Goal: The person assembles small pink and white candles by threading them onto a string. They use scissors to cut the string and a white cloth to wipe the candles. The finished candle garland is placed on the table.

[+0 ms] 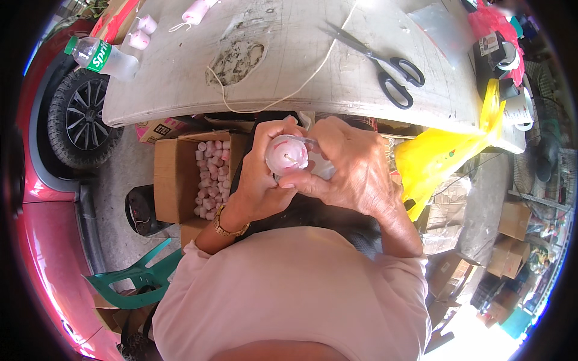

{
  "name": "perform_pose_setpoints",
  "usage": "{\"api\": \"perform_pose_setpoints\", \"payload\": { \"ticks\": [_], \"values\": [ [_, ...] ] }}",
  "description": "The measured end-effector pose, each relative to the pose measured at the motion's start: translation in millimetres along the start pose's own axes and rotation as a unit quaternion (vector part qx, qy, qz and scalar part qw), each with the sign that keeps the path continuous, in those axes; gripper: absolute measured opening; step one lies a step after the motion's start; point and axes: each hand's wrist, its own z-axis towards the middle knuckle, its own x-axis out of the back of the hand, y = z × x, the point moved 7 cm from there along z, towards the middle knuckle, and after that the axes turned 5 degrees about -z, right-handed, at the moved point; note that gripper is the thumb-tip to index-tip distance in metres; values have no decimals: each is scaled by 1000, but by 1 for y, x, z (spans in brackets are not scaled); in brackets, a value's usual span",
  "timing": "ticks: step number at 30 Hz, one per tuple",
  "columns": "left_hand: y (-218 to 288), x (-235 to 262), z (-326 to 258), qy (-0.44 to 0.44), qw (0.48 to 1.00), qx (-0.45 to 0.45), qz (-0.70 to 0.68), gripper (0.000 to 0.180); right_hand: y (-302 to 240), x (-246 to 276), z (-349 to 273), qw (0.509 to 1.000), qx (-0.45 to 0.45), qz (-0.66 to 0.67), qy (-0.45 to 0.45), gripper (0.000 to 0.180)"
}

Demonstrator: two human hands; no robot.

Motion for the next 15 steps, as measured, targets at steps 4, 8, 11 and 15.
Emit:
{"api": "perform_pose_setpoints", "payload": {
  "ticks": [4,8,11,15],
  "values": [
    [1,-4,-2,-5,1000,-30,5,60,-2,-2,0,999,37,-22,6,56],
    [0,-5,-3,23,998,-59,11,56,-3,-3,-3,999,43,-15,28,51],
    [-3,-6,-6,35,998,-51,10,51,-6,-2,-6,997,61,-7,47,46],
    [-1,-8,-6,57,995,-76,30,46,-13,-5,-9,993,103,-30,46,40]
  ]
}}
